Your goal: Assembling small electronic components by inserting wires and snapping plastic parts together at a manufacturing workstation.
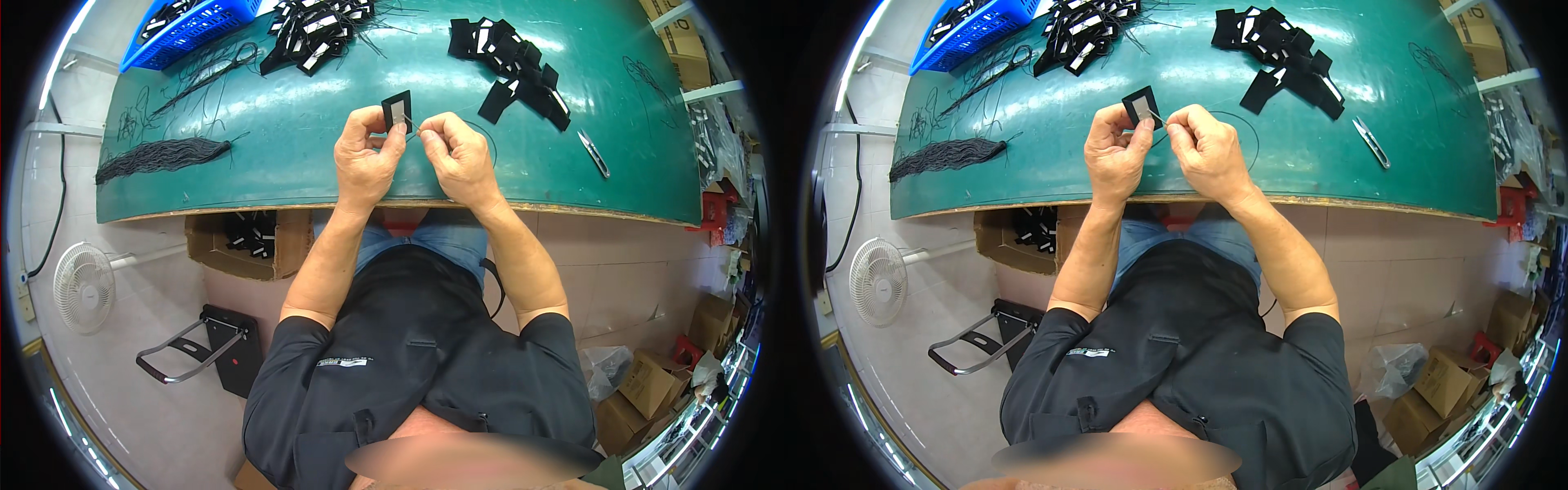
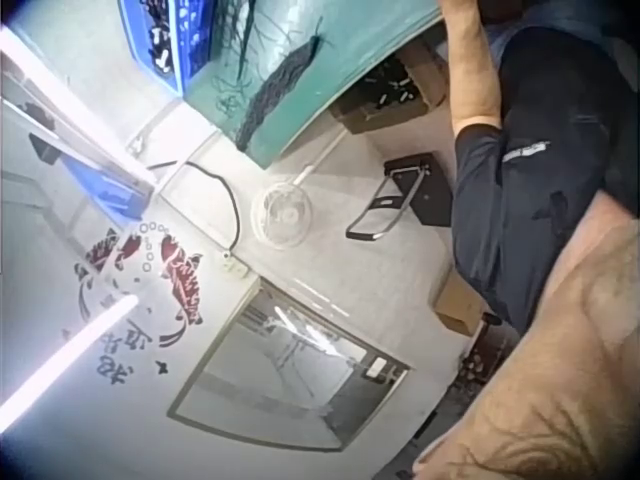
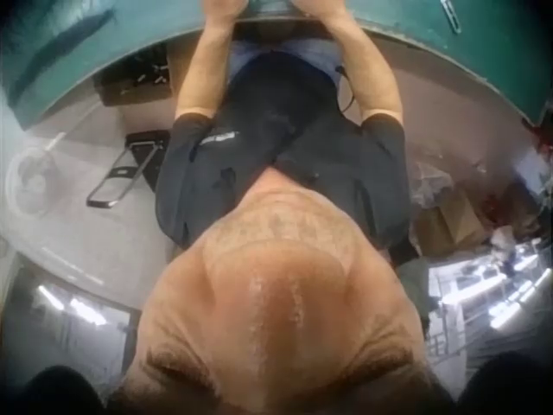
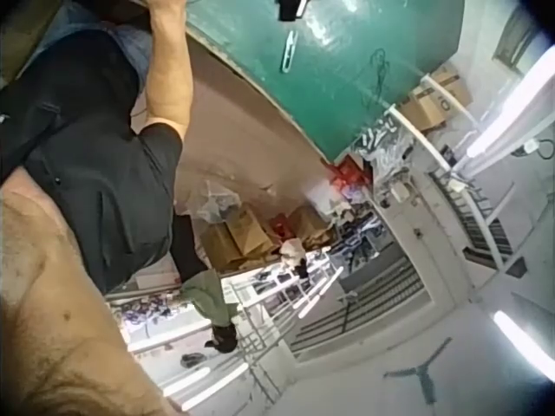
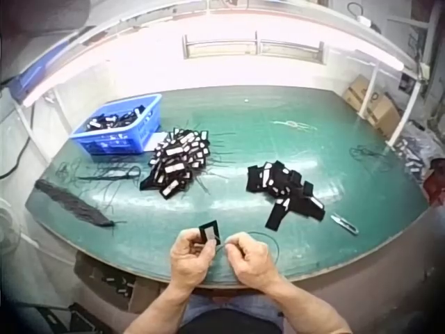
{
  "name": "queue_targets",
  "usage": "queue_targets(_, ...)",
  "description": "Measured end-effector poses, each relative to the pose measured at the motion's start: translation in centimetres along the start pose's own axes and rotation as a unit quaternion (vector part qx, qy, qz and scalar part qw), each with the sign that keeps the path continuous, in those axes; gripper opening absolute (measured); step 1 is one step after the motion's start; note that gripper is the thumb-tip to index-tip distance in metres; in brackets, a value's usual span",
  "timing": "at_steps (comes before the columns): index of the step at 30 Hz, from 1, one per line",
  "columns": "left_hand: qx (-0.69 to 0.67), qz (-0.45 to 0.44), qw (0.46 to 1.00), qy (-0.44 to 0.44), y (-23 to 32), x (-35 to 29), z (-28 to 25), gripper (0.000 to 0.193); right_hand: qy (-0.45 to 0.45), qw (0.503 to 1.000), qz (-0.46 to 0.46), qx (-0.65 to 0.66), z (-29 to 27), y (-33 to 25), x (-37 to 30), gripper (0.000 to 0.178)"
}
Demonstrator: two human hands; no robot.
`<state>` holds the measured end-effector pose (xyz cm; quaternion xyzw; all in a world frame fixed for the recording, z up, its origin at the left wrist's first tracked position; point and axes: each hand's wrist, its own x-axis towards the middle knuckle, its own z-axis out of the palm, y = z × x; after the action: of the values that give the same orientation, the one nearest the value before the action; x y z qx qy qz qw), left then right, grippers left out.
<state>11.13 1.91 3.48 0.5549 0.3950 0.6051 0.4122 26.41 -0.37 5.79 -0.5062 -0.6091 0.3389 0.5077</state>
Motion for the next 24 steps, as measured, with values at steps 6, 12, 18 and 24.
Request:
queue_targets(6,0.018,0.017,1.000,0.014,-0.5,-0.1,0.4,0.023,-0.005,1.000,0.028,-0.003,-0.2,-0.3,0.0,0.006)
queue_targets(12,0.148,0.161,0.976,0.011,-0.6,0.4,1.0,0.025,-0.021,0.997,0.078,0.003,-1.3,-0.4,-0.1,0.007)
queue_targets(18,0.181,0.211,0.961,0.002,-0.6,0.6,1.9,0.028,-0.032,0.988,0.108,0.106,-0.8,0.3,0.7,0.008)
queue_targets(24,0.208,0.193,0.959,0.018,0.1,0.2,0.7,0.025,-0.070,0.984,0.146,0.076,-0.9,-0.5,0.0,0.010)
